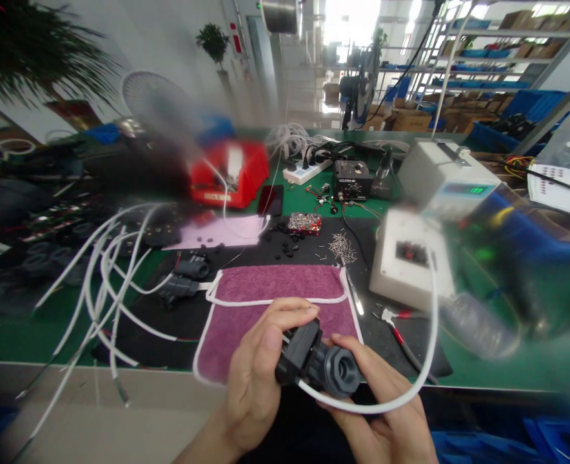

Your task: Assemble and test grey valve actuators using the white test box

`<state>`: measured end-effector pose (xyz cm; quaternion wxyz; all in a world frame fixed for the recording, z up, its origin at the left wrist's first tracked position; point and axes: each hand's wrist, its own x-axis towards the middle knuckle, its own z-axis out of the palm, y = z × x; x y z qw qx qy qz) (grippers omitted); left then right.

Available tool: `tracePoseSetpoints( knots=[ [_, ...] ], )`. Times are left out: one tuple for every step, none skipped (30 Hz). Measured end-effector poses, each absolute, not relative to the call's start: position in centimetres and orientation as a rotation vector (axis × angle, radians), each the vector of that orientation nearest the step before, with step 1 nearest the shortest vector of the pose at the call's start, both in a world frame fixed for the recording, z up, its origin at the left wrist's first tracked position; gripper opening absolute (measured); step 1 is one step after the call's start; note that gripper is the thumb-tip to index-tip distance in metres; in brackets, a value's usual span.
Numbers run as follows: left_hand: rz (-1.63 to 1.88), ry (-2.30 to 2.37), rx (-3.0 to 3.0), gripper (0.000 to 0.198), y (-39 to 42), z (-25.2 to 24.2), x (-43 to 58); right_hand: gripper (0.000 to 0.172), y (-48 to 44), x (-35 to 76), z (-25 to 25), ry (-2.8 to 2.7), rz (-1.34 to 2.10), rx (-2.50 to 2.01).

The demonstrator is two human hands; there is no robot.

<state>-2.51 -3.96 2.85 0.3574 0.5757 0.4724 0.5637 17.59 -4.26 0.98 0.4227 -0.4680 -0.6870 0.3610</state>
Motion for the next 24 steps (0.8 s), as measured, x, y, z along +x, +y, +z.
tracePoseSetpoints(
  knots=[
    [1.458,1.238,1.469,0.044,-3.9,2.8,-2.5,0.04,-4.2,17.4,1.2,-1.714,0.892,-1.153],
    [1.459,1.256,1.453,0.045,-4.0,2.8,-2.4,0.039,-4.2,17.2,1.4,-1.708,0.88,-1.134],
    [1.462,1.269,1.44,0.045,-4.0,2.9,-2.4,0.039,-4.2,17.1,1.6,-1.706,0.871,-1.123],
    [1.466,1.279,1.431,0.045,-4.0,2.9,-2.4,0.04,-4.2,17.0,1.8,-1.706,0.866,-1.125],
    [1.466,1.284,1.431,0.045,-4.1,3.0,-2.4,0.041,-4.2,16.9,2.0,-1.709,0.868,-1.144],
    [1.466,1.29,1.44,0.045,-4.1,3.1,-2.4,0.043,-4.1,16.8,2.3,-1.711,0.879,-1.175],
    [1.465,1.296,1.454,0.045,-4.2,3.1,-2.4,0.044,-4.1,16.7,2.4,-1.709,0.894,-1.209],
    [1.465,1.301,1.466,0.045,-4.2,3.2,-2.4,0.045,-4.0,16.6,2.6,-1.704,0.908,-1.241],
    [1.468,1.303,1.472,0.045,-4.2,3.2,-2.4,0.045,-3.9,16.6,2.7,-1.698,0.916,-1.262],
    [1.471,1.305,1.466,0.045,-4.2,3.1,-2.4,0.045,-3.8,16.5,2.8,-1.693,0.914,-1.27],
    [1.478,1.308,1.449,0.044,-4.2,3.1,-2.3,0.044,-3.7,16.5,2.9,-1.69,0.907,-1.268],
    [1.485,1.312,1.421,0.044,-4.1,3.0,-2.3,0.043,-3.6,16.5,2.9,-1.692,0.9,-1.26],
    [1.487,1.318,1.39,0.044,-4.1,3.0,-2.2,0.043,-3.5,16.5,2.8,-1.697,0.903,-1.249],
    [1.484,1.323,1.362,0.044,-4.0,2.9,-2.2,0.043,-3.4,16.5,2.6,-1.703,0.917,-1.236],
    [1.481,1.33,1.338,0.045,-4.0,2.9,-2.2,0.043,-3.4,16.6,2.3,-1.707,0.939,-1.22],
    [1.476,1.335,1.32,0.045,-4.0,2.9,-2.1,0.044,-3.3,16.6,2.0,-1.709,0.966,-1.199],
    [1.473,1.339,1.31,0.046,-4.0,2.8,-2.1,0.045,-3.3,16.7,1.6,-1.71,0.993,-1.168],
    [1.472,1.344,1.305,0.046,-4.0,2.8,-2.1,0.045,-3.3,16.7,1.2,-1.707,1.014,-1.13],
    [1.475,1.349,1.303,0.046,-4.0,2.8,-2.1,0.046,-3.4,16.8,0.8,-1.7,1.028,-1.093],
    [1.48,1.352,1.301,0.046,-4.0,2.8,-2.1,0.046,-3.4,16.8,0.5,-1.691,1.038,-1.066],
    [1.487,1.353,1.302,0.046,-4.0,2.8,-2.2,0.046,-3.5,16.8,0.3,-1.682,1.044,-1.056],
    [1.489,1.348,1.308,0.046,-4.1,2.8,-2.3,0.046,-3.5,16.8,0.2,-1.673,1.048,-1.06],
    [1.486,1.344,1.318,0.046,-4.1,2.9,-2.3,0.046,-3.5,16.8,0.2,-1.669,1.055,-1.067],
    [1.48,1.341,1.331,0.046,-4.2,2.9,-2.4,0.046,-3.4,16.8,0.4,-1.667,1.069,-1.074]
  ],
)
